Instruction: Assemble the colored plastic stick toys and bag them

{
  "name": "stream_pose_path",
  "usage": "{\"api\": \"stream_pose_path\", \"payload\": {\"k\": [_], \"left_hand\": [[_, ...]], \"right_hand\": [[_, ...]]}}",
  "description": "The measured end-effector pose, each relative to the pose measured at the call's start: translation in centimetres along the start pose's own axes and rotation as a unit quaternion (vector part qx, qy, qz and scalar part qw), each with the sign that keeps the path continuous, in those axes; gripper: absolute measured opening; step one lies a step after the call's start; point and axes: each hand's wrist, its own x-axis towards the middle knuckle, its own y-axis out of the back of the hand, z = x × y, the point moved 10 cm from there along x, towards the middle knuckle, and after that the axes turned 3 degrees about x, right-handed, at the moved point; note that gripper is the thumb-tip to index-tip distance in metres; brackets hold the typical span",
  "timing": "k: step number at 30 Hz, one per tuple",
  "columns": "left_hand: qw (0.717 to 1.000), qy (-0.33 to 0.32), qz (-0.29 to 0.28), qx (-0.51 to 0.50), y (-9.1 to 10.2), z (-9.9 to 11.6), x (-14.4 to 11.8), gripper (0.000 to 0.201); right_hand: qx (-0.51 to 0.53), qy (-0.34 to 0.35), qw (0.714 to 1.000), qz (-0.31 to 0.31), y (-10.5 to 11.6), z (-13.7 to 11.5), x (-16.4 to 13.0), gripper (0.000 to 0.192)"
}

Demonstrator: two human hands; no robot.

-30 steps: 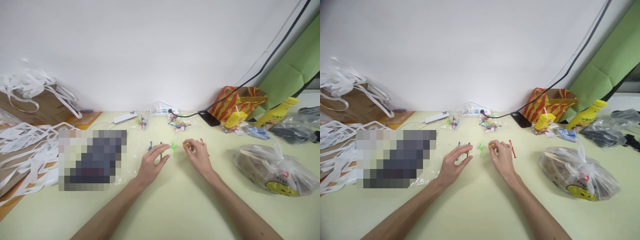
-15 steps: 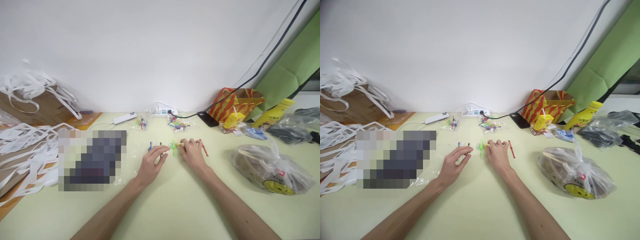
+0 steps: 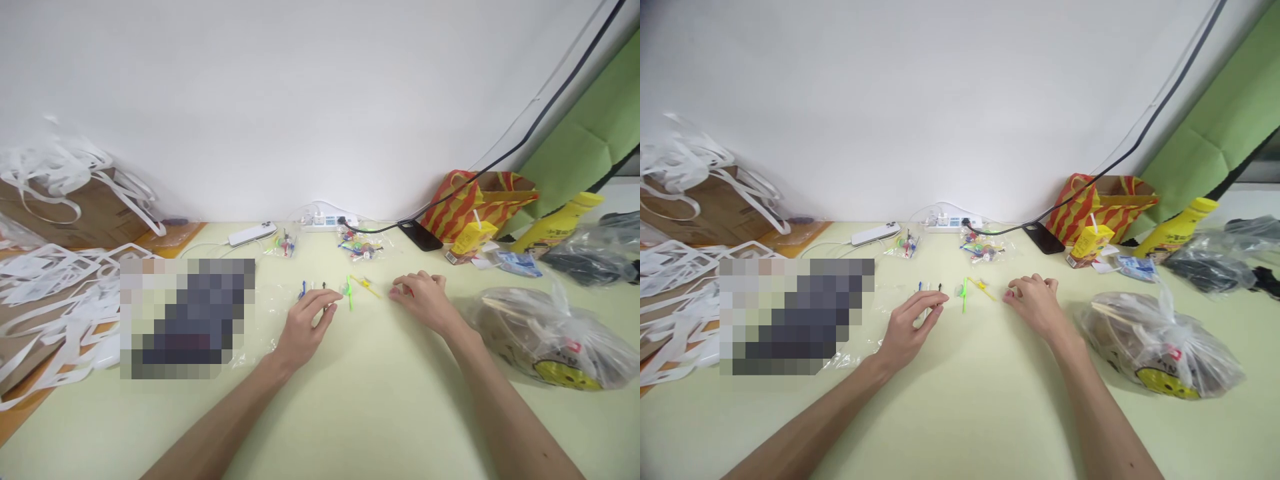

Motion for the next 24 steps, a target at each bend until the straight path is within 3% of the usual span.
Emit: {"api": "stream_pose_path", "payload": {"k": [5,12,16,21,24], "left_hand": [[1.0,-0.003,-0.005,0.006,-0.1,0.1,0.0,0.023],[1.0,-0.005,-0.021,0.016,-0.4,0.2,-0.1,0.024],[0.999,-0.014,-0.041,0.033,-1.0,0.4,-0.1,0.027],[0.995,-0.054,-0.062,0.051,-1.6,1.2,-0.3,0.04],[0.994,-0.076,-0.059,0.049,-1.5,1.6,-0.3,0.032]], "right_hand": [[0.018,-0.01,1.0,-0.007,-0.6,0.0,0.2,0.013],[0.05,-0.004,0.998,0.023,0.5,-0.7,0.2,0.012],[0.215,0.03,0.975,0.055,1.6,-4.0,-0.4,0.016],[0.401,0.052,0.913,-0.047,-0.7,-9.6,-1.8,0.02],[0.45,0.048,0.889,-0.066,-1.8,-11.6,-2.4,0.021]]}}
